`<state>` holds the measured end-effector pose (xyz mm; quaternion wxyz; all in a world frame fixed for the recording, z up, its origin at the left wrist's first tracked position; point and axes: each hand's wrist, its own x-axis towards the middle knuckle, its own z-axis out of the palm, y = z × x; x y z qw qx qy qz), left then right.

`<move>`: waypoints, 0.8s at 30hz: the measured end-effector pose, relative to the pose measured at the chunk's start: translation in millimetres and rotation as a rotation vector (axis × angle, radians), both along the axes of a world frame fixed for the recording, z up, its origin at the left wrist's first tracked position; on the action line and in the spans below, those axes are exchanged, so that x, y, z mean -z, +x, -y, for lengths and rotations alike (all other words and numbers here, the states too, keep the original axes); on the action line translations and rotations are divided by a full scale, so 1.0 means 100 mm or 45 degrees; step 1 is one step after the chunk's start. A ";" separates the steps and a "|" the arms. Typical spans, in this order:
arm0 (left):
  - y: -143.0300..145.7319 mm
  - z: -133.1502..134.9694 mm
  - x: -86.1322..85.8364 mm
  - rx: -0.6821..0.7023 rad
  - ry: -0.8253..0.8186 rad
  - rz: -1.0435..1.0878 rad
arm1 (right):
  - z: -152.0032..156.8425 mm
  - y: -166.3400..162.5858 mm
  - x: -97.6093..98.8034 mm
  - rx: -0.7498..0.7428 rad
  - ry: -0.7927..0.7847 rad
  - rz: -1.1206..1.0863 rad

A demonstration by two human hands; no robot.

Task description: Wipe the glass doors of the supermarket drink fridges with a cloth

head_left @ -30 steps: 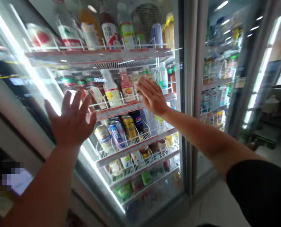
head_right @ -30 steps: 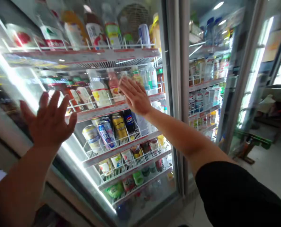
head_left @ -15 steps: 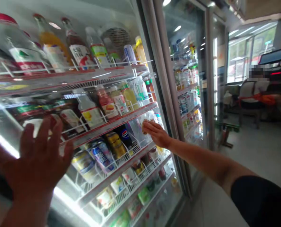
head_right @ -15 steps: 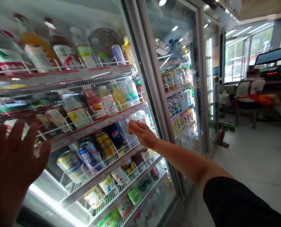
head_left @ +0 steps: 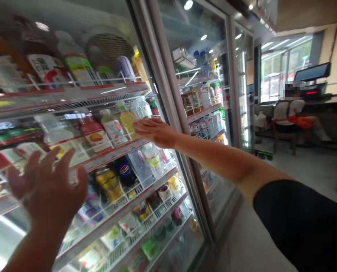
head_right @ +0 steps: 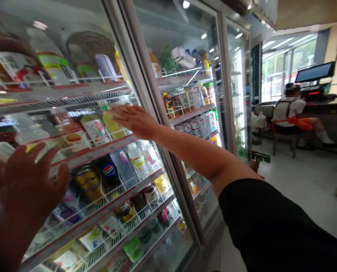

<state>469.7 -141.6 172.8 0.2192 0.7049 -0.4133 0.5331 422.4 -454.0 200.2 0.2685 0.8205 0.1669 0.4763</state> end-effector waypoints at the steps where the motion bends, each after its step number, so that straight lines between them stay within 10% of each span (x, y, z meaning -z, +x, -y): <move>1: -0.07 0.19 0.02 -0.077 -0.030 0.052 | 0.14 -0.08 -0.14 0.014 0.038 0.044; 5: -0.24 0.92 0.08 -0.178 0.011 0.270 | 1.08 -0.20 -0.40 -0.146 0.377 0.388; 9: -0.37 1.79 0.07 -0.181 0.102 0.394 | 2.14 0.04 0.10 -0.331 0.768 0.518; 14: -0.51 3.03 -0.01 -0.138 0.350 0.533 | 2.93 0.21 0.98 -0.449 0.230 -0.146; 20: -0.38 4.00 0.04 -0.193 0.400 0.395 | 3.41 0.32 0.82 -0.505 0.656 0.313; 24: -0.17 4.28 0.09 -0.177 0.292 0.316 | 3.54 0.36 0.79 -0.620 0.393 0.166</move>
